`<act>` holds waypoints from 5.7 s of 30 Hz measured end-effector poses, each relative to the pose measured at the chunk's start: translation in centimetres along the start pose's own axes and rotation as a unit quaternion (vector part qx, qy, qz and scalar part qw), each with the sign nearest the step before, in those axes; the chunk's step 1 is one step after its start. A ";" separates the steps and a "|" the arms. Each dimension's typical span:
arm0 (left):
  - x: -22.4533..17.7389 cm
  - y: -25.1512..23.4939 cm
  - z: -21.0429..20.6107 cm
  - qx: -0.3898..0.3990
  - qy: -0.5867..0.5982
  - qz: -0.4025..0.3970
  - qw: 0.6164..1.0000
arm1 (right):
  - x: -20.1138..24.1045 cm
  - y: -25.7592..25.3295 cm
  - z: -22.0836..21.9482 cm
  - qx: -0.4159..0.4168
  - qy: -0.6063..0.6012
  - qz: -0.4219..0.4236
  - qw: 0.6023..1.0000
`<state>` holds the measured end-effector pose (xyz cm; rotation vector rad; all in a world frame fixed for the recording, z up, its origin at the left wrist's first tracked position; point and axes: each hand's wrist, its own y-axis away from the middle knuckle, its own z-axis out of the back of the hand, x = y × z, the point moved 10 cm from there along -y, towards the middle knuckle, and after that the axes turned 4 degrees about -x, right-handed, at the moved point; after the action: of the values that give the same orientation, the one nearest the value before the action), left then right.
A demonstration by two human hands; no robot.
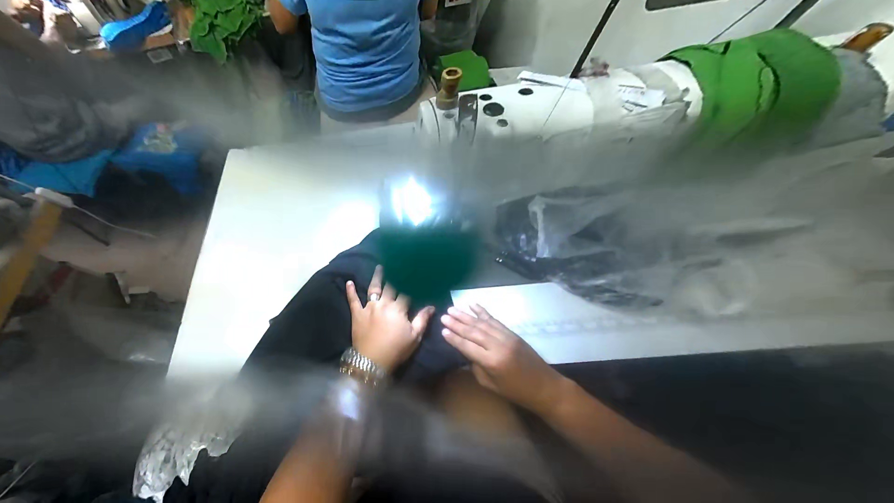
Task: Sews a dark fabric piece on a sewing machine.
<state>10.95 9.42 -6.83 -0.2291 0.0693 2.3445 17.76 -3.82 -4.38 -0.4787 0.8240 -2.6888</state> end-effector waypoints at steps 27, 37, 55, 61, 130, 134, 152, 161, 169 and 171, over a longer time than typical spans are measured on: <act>3.3 -7.4 -1.0 0.012 0.025 -0.010 1.000 | -3.2 -5.9 -0.8 -0.029 0.015 -0.082 0.996; 3.5 -8.1 3.8 -0.050 0.128 -0.069 0.988 | -5.4 -7.8 -2.2 -0.014 0.036 -0.141 0.989; -0.2 -0.4 0.0 -0.021 0.024 0.013 0.999 | 0.2 -0.2 0.8 -0.026 -0.044 -0.065 0.997; 0.4 -0.6 0.0 -0.017 0.035 0.019 0.999 | -0.6 -0.8 0.5 -0.031 -0.040 -0.088 0.995; 1.8 -4.7 0.9 -0.010 0.007 -0.050 0.999 | -2.4 -5.4 -0.1 -0.057 -0.017 -0.145 0.988; 2.0 -5.6 1.1 -0.018 0.006 -0.052 0.998 | -2.8 -5.8 -0.3 -0.060 -0.005 -0.144 0.988; 1.4 -3.9 7.1 -0.175 0.010 -0.301 0.937 | -4.8 -7.9 -0.3 0.004 -0.100 -0.300 0.949; -4.5 4.3 12.3 -0.173 0.110 -0.394 0.896 | 0.6 -6.8 0.7 -0.097 -0.032 -0.089 0.991; 0.2 -0.5 6.2 -0.083 -0.054 -0.250 0.963 | 0.3 -5.3 0.0 -0.093 -0.026 -0.104 0.990; 0.7 -0.1 7.6 -0.095 -0.073 -0.247 0.962 | -0.1 -5.6 0.4 -0.098 -0.034 -0.121 0.987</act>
<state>9.41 10.90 0.50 -0.1462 -0.2595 1.8602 17.02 0.47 -0.84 -0.7575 1.0808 -2.8002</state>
